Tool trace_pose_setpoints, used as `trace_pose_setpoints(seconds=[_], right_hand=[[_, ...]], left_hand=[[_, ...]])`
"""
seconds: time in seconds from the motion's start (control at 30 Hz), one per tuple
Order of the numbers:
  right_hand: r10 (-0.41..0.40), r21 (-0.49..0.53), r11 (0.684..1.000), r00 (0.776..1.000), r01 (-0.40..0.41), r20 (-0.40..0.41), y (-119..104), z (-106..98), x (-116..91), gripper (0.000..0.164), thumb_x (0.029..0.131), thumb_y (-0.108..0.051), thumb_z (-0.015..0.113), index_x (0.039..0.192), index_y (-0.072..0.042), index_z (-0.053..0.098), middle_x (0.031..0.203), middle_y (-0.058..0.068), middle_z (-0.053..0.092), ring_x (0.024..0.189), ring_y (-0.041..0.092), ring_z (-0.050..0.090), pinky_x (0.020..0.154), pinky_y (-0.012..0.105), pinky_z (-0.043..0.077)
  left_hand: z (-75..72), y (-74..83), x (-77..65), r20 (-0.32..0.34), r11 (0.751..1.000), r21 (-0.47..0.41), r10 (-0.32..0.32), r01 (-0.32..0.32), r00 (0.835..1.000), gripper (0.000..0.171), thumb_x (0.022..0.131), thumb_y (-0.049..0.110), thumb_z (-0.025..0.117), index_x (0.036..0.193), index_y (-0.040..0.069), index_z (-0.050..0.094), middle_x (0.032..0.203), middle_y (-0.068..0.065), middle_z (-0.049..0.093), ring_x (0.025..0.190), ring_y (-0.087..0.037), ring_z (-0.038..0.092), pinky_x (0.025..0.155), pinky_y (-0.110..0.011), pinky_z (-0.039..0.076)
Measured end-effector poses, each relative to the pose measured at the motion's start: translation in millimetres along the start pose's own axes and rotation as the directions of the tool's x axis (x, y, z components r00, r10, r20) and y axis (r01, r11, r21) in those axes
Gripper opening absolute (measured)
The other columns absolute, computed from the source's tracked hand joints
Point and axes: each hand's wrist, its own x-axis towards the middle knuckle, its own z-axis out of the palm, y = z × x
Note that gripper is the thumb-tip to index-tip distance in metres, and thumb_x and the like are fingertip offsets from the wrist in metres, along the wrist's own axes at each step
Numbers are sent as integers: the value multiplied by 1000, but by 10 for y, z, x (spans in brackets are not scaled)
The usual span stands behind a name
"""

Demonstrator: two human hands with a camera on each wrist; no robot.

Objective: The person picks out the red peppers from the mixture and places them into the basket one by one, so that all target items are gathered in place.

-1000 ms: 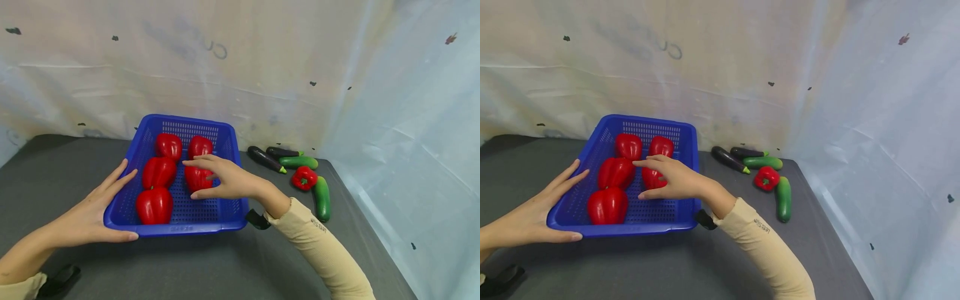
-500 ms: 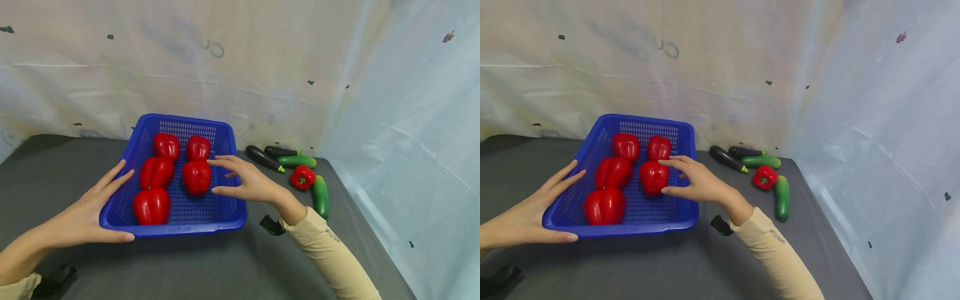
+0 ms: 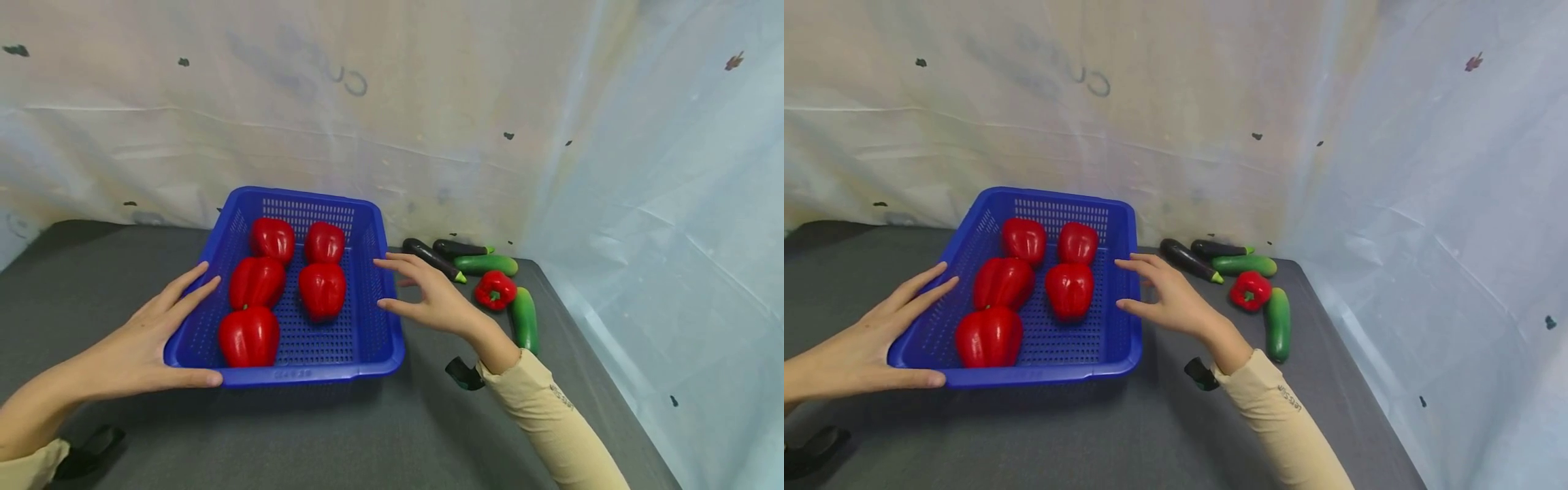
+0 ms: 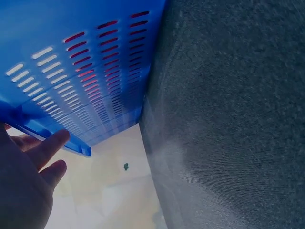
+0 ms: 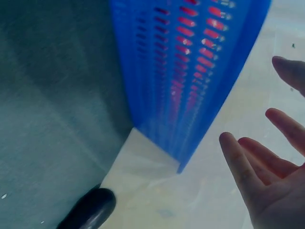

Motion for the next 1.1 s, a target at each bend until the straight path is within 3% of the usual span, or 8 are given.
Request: trace_pose_setpoints(seconds=[0.27,0.67,1.1], right_hand=[[16,-15,1000,998,-17,-65,195,-31,-118,57,87,-20,71,139,-8,50,146,9,44,132,23,45,96,40,51],[129,-54,989,984,-136,-122,517,-94,-372,57,88,-21,70,141,-15,48,149,10,40,116,29,59,95,45,50],[144,-109,980,974,-165,-177,835,-143,-575,55,87,-18,70,138,-9,50,145,17,42,118,32,57,93,48,50]], left_hand=[[-3,1,25,-29,1000,1,-9,9,1000,119,63,40,85,156,20,13,160,-10,2,133,-52,18,83,-80,28],[31,11,24,-12,998,-69,-4,3,1000,124,64,36,86,156,17,5,160,-8,-6,127,-52,27,82,-76,37],[40,-16,26,1,994,-103,-31,31,1000,124,64,34,85,156,19,3,161,-7,-14,136,-56,11,82,-78,33]])
